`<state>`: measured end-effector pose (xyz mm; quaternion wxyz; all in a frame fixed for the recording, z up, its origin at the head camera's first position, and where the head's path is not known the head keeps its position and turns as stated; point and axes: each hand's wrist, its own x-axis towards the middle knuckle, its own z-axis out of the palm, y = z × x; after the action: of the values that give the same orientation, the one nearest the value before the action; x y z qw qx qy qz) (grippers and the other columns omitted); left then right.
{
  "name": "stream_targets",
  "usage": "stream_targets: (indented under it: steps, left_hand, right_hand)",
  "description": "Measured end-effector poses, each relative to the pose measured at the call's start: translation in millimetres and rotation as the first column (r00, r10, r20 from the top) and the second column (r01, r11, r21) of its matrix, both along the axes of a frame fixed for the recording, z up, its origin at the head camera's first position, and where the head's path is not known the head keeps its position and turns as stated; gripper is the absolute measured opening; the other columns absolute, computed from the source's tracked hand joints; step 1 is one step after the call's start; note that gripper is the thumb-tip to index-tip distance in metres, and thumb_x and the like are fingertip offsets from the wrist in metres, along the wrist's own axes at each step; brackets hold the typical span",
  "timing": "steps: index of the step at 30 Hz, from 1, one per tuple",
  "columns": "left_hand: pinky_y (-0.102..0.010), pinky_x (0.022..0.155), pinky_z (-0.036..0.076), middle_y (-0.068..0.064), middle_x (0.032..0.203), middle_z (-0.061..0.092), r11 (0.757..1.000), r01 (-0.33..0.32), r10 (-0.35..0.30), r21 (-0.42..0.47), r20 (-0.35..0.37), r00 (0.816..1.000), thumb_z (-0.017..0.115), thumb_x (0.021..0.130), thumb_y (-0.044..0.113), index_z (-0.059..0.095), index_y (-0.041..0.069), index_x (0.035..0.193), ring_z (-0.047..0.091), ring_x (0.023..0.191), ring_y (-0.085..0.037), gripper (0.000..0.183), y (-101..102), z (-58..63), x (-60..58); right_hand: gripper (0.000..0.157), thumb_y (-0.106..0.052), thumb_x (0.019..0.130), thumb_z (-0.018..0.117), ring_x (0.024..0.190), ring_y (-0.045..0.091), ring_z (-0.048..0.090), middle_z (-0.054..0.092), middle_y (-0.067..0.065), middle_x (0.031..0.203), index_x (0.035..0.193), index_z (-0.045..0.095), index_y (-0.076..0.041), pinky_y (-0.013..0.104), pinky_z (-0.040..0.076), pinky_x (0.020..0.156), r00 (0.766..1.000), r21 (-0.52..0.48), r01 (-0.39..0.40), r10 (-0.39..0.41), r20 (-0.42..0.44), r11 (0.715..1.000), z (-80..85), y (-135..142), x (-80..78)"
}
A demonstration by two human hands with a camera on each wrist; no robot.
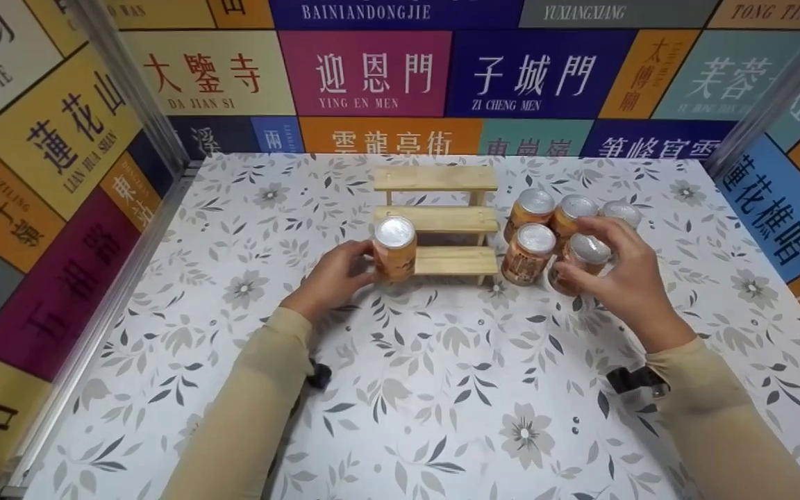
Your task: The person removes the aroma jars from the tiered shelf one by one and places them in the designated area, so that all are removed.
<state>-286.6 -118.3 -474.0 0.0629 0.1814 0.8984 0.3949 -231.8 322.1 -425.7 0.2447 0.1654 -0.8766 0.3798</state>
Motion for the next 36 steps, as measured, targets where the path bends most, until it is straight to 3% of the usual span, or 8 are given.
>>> stream_targets:
  steps: [4, 12, 21, 25, 28, 36]
  left_hand:
    - [-0.042, 0.123, 0.039, -0.01, 0.145, 0.06, 1.0, 0.0, 0.0, 0.008, 0.011, 1.0, 0.073, 0.095, 0.013, 0.052, 0.01, 0.15, 0.053, 0.139, -0.027, 0.058, 0.3, 1.1, 0.2]
    - [-0.042, 0.123, 0.04, -0.009, 0.145, 0.06, 1.0, -0.001, 0.0, 0.02, 0.037, 0.999, 0.073, 0.095, 0.011, 0.051, 0.009, 0.151, 0.054, 0.138, -0.027, 0.061, 1.1, 1.4, -1.6]
    - [-0.04, 0.125, 0.036, -0.006, 0.15, 0.056, 0.999, -0.039, 0.037, 0.02, 0.084, 0.996, 0.074, 0.094, 0.016, 0.048, 0.013, 0.153, 0.051, 0.142, -0.023, 0.064, 0.6, 0.7, -0.1]
    - [-0.041, 0.125, 0.036, -0.006, 0.149, 0.057, 0.999, -0.035, 0.033, 0.018, 0.072, 0.997, 0.074, 0.095, 0.016, 0.049, 0.013, 0.152, 0.051, 0.142, -0.024, 0.063, -0.3, 0.0, -0.6]
    - [-0.041, 0.125, 0.037, -0.008, 0.147, 0.058, 1.0, -0.023, 0.023, 0.01, 0.051, 0.998, 0.073, 0.096, 0.014, 0.049, 0.012, 0.152, 0.051, 0.142, -0.025, 0.061, -0.6, -1.2, -1.0]
    - [-0.04, 0.124, 0.037, -0.007, 0.148, 0.057, 0.999, -0.031, 0.03, 0.016, 0.061, 0.998, 0.072, 0.097, 0.014, 0.048, 0.013, 0.153, 0.051, 0.142, -0.024, 0.061, 0.7, -2.2, 0.6]
  right_hand:
    - [0.065, -0.007, 0.076, 0.092, 0.124, 0.023, 0.063, 0.065, 0.01, 0.129, 0.135, 0.065, -0.006, 0.013, 0.047, 0.107, 0.997, -0.009, -0.075, 0.075, 0.017, 0.997, 3.9, -17.7, 5.4]
    - [0.052, 0.0, 0.079, 0.088, 0.117, 0.023, 0.063, 0.067, 0.008, 0.128, 0.126, 0.068, -0.004, 0.018, 0.054, 0.101, 0.968, -0.057, -0.237, 0.241, 0.066, 0.97, 4.9, -47.9, 1.1]
    - [0.06, -0.023, 0.084, 0.088, 0.122, 0.018, 0.062, 0.065, 0.001, 0.135, 0.137, 0.063, -0.011, 0.04, 0.055, 0.101, 0.941, -0.016, -0.286, 0.284, 0.186, 0.958, -5.9, -92.0, -3.0]
    - [0.066, -0.025, 0.085, 0.087, 0.133, 0.024, 0.058, 0.062, 0.006, 0.14, 0.142, 0.058, -0.01, 0.047, 0.05, 0.112, 0.911, -0.061, -0.332, 0.337, 0.239, 0.941, -8.4, -114.5, -9.1]
    - [0.07, -0.025, 0.085, 0.087, 0.135, 0.026, 0.056, 0.061, 0.01, 0.143, 0.145, 0.056, -0.009, 0.044, 0.047, 0.117, 0.896, -0.093, -0.343, 0.355, 0.268, 0.935, -8.2, -130.2, -15.0]
    - [0.076, -0.019, 0.081, 0.09, 0.131, 0.027, 0.06, 0.058, 0.012, 0.143, 0.146, 0.053, -0.004, 0.038, 0.05, 0.115, 0.885, -0.18, -0.332, 0.372, 0.28, 0.926, -7.2, -167.3, -34.3]
